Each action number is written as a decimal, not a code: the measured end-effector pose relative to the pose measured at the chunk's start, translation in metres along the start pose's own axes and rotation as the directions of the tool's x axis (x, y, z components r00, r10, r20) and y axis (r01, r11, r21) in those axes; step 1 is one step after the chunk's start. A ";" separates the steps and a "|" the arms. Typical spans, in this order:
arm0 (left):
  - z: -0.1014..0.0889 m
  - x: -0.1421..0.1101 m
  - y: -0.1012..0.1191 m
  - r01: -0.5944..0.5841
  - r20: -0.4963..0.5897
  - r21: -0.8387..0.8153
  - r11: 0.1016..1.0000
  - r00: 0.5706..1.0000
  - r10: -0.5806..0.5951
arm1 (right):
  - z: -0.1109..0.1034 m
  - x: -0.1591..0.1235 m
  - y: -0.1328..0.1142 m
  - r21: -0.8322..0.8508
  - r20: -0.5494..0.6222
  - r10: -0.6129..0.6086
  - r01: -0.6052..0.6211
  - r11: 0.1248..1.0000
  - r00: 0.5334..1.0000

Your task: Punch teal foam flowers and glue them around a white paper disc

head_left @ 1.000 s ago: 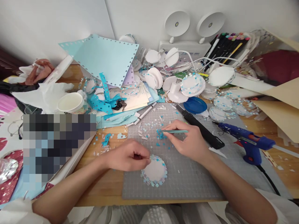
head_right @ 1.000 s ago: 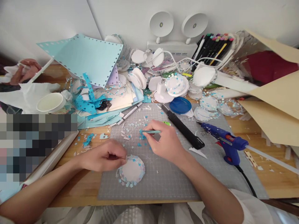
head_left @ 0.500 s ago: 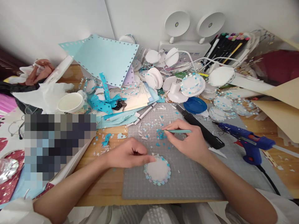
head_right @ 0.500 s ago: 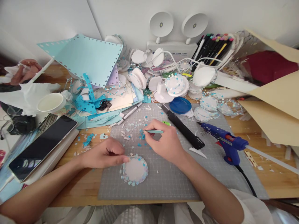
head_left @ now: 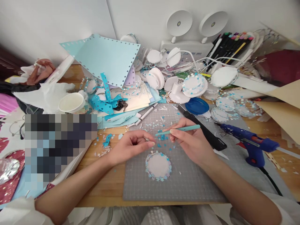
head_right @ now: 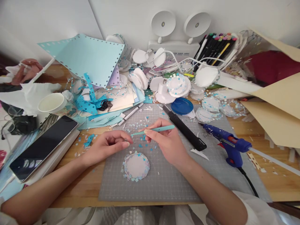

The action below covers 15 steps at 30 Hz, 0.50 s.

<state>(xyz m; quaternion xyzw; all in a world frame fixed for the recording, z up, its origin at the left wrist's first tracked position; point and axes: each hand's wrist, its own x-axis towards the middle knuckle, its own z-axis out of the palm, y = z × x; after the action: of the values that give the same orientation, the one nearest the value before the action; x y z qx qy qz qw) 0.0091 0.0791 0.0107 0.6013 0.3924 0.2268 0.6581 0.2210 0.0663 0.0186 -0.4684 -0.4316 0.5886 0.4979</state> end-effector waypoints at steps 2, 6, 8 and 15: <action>0.000 0.000 -0.001 0.015 -0.016 -0.036 0.999 1.000 -0.015 | 0.004 -0.001 0.003 0.045 0.032 0.038 -0.039 0.998 0.999; -0.002 0.001 -0.003 0.035 -0.068 -0.102 0.994 0.997 -0.042 | 0.007 -0.004 0.009 0.068 0.093 0.050 -0.056 0.996 0.994; -0.002 0.001 -0.004 0.046 -0.088 -0.125 0.991 0.995 -0.057 | 0.007 -0.005 0.010 0.071 0.105 0.037 -0.045 0.996 0.994; -0.002 0.002 -0.006 0.046 -0.119 -0.150 0.988 0.991 -0.064 | 0.006 -0.004 0.009 0.096 0.092 0.031 -0.040 0.995 0.995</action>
<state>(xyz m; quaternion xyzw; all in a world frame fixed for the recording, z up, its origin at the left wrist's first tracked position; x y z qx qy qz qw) 0.0076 0.0808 0.0049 0.5250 0.4311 0.2736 0.6809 0.2134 0.0609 0.0114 -0.4243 -0.4160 0.6381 0.4896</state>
